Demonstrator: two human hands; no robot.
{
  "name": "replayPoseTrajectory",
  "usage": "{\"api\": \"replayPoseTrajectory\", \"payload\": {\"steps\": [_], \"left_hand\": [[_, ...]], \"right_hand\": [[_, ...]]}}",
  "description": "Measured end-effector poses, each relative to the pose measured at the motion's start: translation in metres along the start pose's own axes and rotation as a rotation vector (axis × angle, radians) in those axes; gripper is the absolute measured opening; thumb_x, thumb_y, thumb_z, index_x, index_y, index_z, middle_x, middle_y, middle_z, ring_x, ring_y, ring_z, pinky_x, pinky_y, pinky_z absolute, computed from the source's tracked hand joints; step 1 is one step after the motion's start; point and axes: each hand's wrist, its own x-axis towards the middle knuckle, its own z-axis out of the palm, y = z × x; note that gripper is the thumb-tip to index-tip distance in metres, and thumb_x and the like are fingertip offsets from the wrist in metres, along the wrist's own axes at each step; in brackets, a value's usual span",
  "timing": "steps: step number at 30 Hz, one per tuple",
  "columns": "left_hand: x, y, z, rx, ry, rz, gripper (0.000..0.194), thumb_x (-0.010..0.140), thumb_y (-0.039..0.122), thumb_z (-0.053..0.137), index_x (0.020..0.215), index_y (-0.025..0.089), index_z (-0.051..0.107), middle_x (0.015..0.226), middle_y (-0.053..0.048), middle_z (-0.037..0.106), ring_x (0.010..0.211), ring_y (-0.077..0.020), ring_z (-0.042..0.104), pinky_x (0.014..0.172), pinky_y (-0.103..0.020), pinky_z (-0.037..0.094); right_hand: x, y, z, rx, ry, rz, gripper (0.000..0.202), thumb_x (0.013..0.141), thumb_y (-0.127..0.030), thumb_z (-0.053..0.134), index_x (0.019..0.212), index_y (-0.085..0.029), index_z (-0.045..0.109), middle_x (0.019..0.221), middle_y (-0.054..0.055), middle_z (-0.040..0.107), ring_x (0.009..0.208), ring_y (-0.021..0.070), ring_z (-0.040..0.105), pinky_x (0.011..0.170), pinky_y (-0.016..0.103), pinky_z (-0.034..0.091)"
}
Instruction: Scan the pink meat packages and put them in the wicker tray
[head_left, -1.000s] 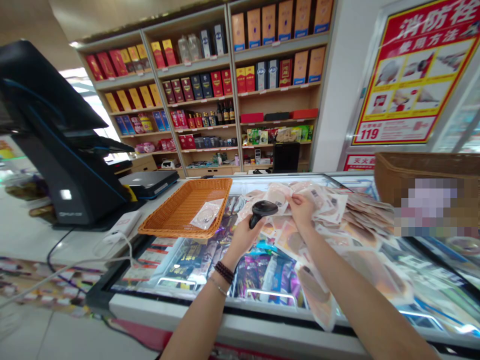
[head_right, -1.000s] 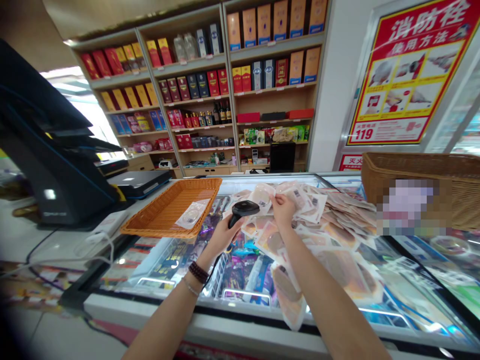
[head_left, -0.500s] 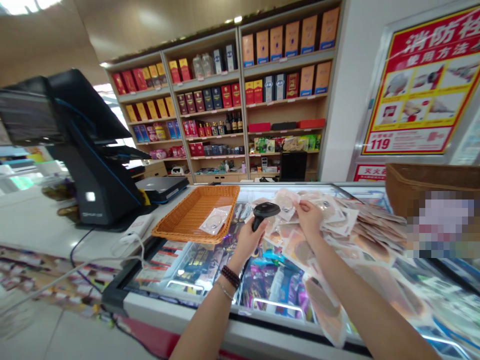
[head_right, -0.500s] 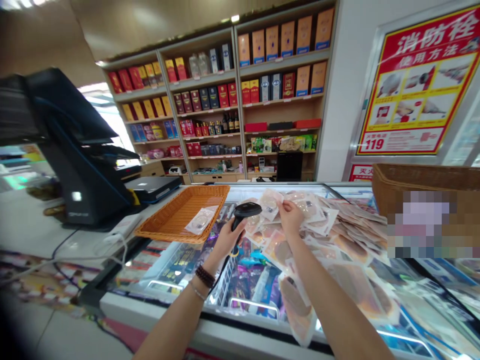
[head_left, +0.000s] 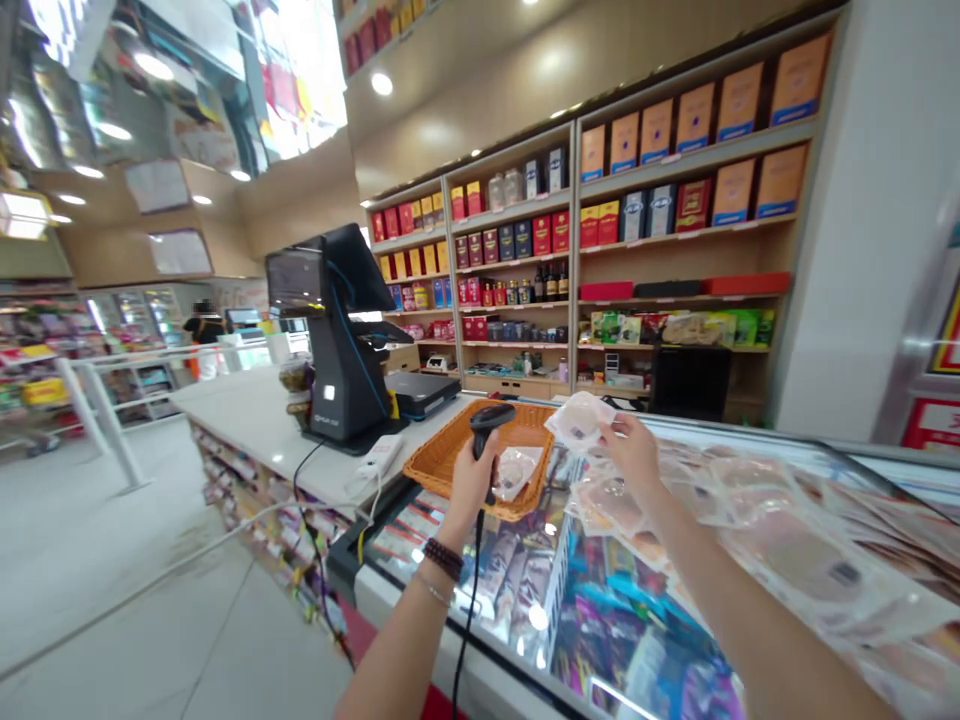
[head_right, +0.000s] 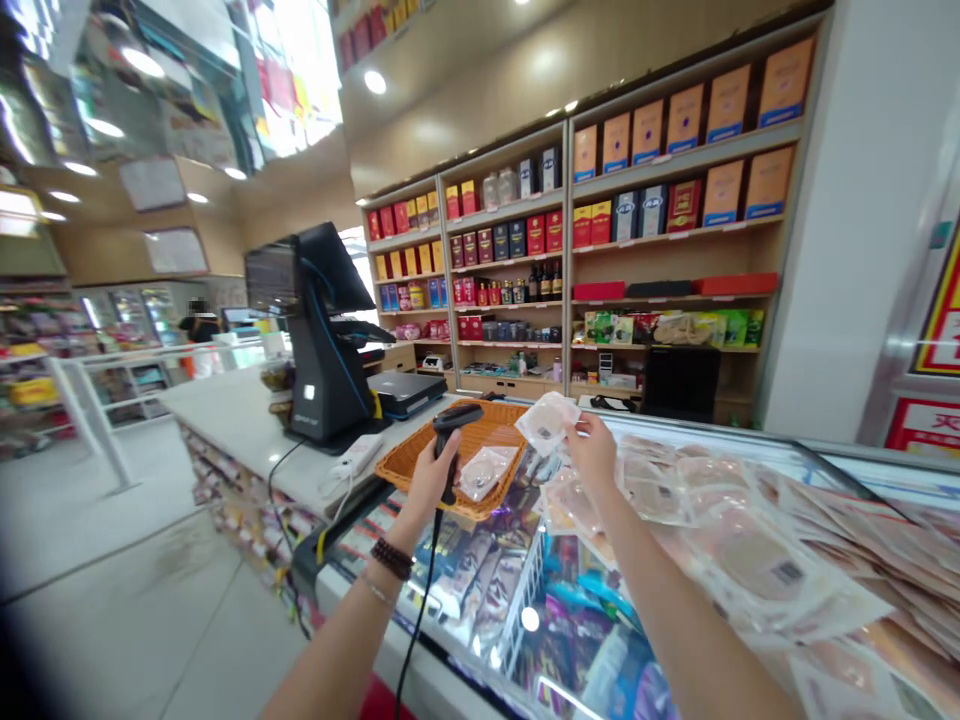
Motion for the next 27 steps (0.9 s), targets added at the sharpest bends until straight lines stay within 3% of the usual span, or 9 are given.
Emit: {"api": "replayPoseTrajectory", "payload": {"steps": [3,6,8,11,14,18,27], "left_hand": [[0.0,-0.009,-0.021,0.042,0.048,-0.018,0.074,0.072,0.093,0.076,0.081,0.023,0.054,0.059,0.005,0.054,0.044,-0.0105,0.049,0.043,-0.023,0.04],[-0.002,-0.021,-0.034,0.078,0.094,-0.02,0.074,0.072,0.094,0.074,0.08,0.024,0.053,0.058,0.005,0.054,0.043,-0.0107,0.049,0.043,-0.024,0.039],[-0.004,-0.029,-0.041,0.104,0.107,-0.022,0.073,0.073,0.094,0.073,0.079,0.025,0.051,0.058,0.005,0.053,0.043,-0.0104,0.048,0.043,-0.024,0.04],[-0.007,-0.037,-0.045,0.119,0.115,-0.038,0.074,0.073,0.096,0.071,0.079,0.025,0.05,0.057,0.005,0.052,0.044,-0.0106,0.047,0.043,-0.024,0.04],[-0.01,-0.039,-0.042,0.129,0.094,-0.054,0.075,0.072,0.096,0.071,0.077,0.025,0.05,0.056,0.005,0.051,0.045,-0.0108,0.046,0.044,-0.024,0.039],[-0.014,-0.037,-0.026,0.104,0.023,-0.046,0.073,0.073,0.094,0.073,0.079,0.024,0.054,0.057,0.005,0.052,0.045,-0.0102,0.047,0.046,-0.025,0.041],[-0.025,-0.023,0.05,-0.073,-0.213,-0.038,0.07,0.075,0.088,0.079,0.081,0.024,0.052,0.057,0.007,0.052,0.042,-0.0086,0.046,0.044,-0.023,0.04]], "right_hand": [[-0.018,0.009,0.053,0.069,-0.145,0.11,0.024,0.075,-0.039,0.079,0.092,-0.027,0.068,0.082,0.005,0.078,0.072,0.0281,0.079,0.071,0.044,0.069],[-0.038,0.019,0.091,-0.013,-0.233,0.078,0.022,0.076,-0.027,0.074,0.097,-0.027,0.073,0.084,0.004,0.08,0.084,0.0291,0.082,0.082,0.046,0.071],[-0.047,0.025,0.105,-0.109,-0.268,-0.024,0.032,0.075,-0.019,0.069,0.105,-0.027,0.077,0.098,0.006,0.085,0.102,0.0301,0.083,0.099,0.049,0.068],[-0.054,0.034,0.107,-0.22,-0.299,-0.175,0.047,0.074,-0.011,0.063,0.116,-0.025,0.08,0.126,0.01,0.084,0.129,0.0308,0.076,0.121,0.051,0.056],[-0.054,0.043,0.092,-0.278,-0.291,-0.256,0.054,0.077,-0.011,0.058,0.124,-0.024,0.081,0.134,0.011,0.081,0.137,0.0304,0.072,0.127,0.052,0.051],[-0.048,0.049,0.052,-0.322,-0.258,-0.285,0.051,0.082,-0.015,0.056,0.124,-0.025,0.082,0.13,0.011,0.08,0.131,0.0303,0.073,0.123,0.052,0.053],[-0.015,0.019,-0.067,-0.457,-0.118,-0.256,0.043,0.084,-0.016,0.057,0.118,-0.024,0.081,0.127,0.01,0.081,0.125,0.0292,0.073,0.12,0.051,0.053]]}}
